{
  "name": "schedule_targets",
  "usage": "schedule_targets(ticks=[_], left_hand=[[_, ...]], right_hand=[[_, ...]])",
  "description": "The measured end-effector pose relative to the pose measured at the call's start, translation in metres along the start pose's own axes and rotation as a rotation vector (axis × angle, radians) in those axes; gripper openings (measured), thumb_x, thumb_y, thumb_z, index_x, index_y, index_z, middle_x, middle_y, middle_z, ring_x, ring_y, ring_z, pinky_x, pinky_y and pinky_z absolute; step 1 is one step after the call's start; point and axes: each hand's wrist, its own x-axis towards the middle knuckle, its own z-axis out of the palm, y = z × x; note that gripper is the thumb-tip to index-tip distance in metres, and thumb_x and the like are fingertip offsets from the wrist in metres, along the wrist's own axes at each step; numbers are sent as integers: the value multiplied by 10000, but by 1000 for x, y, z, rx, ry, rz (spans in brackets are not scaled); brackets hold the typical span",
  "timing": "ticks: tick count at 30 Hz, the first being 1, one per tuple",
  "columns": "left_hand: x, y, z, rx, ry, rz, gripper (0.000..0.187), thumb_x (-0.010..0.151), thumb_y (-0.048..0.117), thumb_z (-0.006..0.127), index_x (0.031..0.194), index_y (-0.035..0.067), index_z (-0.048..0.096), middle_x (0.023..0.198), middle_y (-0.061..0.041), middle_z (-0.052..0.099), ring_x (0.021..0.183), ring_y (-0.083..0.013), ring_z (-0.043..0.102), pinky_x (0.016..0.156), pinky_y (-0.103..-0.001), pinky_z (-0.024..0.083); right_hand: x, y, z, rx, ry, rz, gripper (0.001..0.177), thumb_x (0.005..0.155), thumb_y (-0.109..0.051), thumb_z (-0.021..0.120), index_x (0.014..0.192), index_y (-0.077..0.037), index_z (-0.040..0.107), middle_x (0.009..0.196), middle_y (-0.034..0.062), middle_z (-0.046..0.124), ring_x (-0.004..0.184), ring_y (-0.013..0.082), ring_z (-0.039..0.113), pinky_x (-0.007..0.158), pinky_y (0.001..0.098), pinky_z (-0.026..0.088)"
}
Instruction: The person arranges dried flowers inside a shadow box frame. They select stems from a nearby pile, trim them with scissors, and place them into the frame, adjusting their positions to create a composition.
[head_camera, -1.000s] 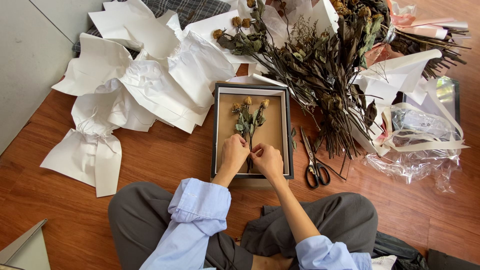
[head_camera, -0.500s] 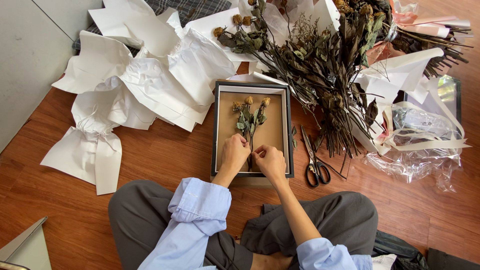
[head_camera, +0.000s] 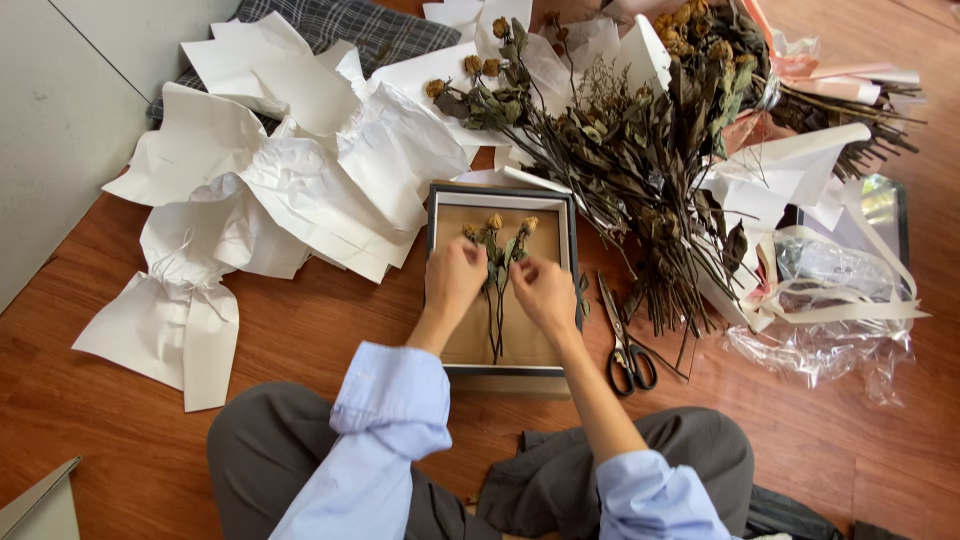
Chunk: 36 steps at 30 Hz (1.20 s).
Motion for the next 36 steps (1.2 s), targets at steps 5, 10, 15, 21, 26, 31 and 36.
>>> schedule_targets(ticks=[5, 10, 15, 21, 26, 31, 36], left_hand=[[122, 10, -4, -41, 271, 175, 199, 941, 191, 668, 815, 38, 688, 724, -129, 731, 679, -300, 732, 662, -412, 579], [226, 2, 44, -37, 232, 333, 123, 866, 159, 685, 829, 44, 710, 770, -153, 718, 732, -351, 710, 655, -441, 567], [286, -40, 118, -88, 373, 338, 264, 775, 183, 756, 901, -42, 697, 699, -163, 717, 731, -359, 700, 661, -459, 562], [304, -56, 177, -508, -152, -492, 233, 890, 105, 650, 840, -122, 633, 785, -146, 690, 643, -234, 740, 549, -325, 640], [284, -42, 183, -692, -172, -502, 226, 867, 129, 733, 915, -91, 716, 836, -146, 723, 694, -234, 721, 576, -342, 623], [275, -28, 162, -978, -173, -446, 225, 896, 101, 741, 1032, -72, 701, 928, -107, 712, 775, -222, 738, 607, -354, 664], [275, -7, 146, -1038, -146, -465, 303, 873, 126, 759, 1130, -15, 682, 919, -69, 700, 763, -195, 715, 603, -365, 655]], right_hand=[[128, -18, -12, 8, 227, -270, 226, 935, -281, 690, 993, -80, 773, 793, 124, 758, 663, 256, 732, 646, 382, 571], [234, -4, -11, -213, 301, -374, 204, 861, -251, 748, 984, -91, 780, 934, 149, 726, 826, 330, 695, 730, 438, 533], [267, 25, 17, -401, 339, -275, 337, 772, -352, 831, 963, -79, 788, 966, 156, 723, 922, 356, 681, 788, 500, 467], [270, 28, 28, -360, 259, -214, 243, 877, -300, 765, 998, -95, 809, 954, 110, 744, 851, 330, 707, 815, 485, 492], [261, 19, 12, -187, 342, -290, 238, 899, -276, 756, 994, -66, 811, 932, 153, 725, 812, 367, 696, 731, 452, 542], [255, 10, -5, -133, 306, -217, 254, 947, -292, 736, 1020, -58, 801, 926, 160, 724, 813, 369, 693, 730, 455, 536], [246, -5, -14, -293, 567, -553, 211, 895, -235, 735, 1002, -65, 798, 894, 155, 713, 821, 348, 692, 706, 450, 524]])
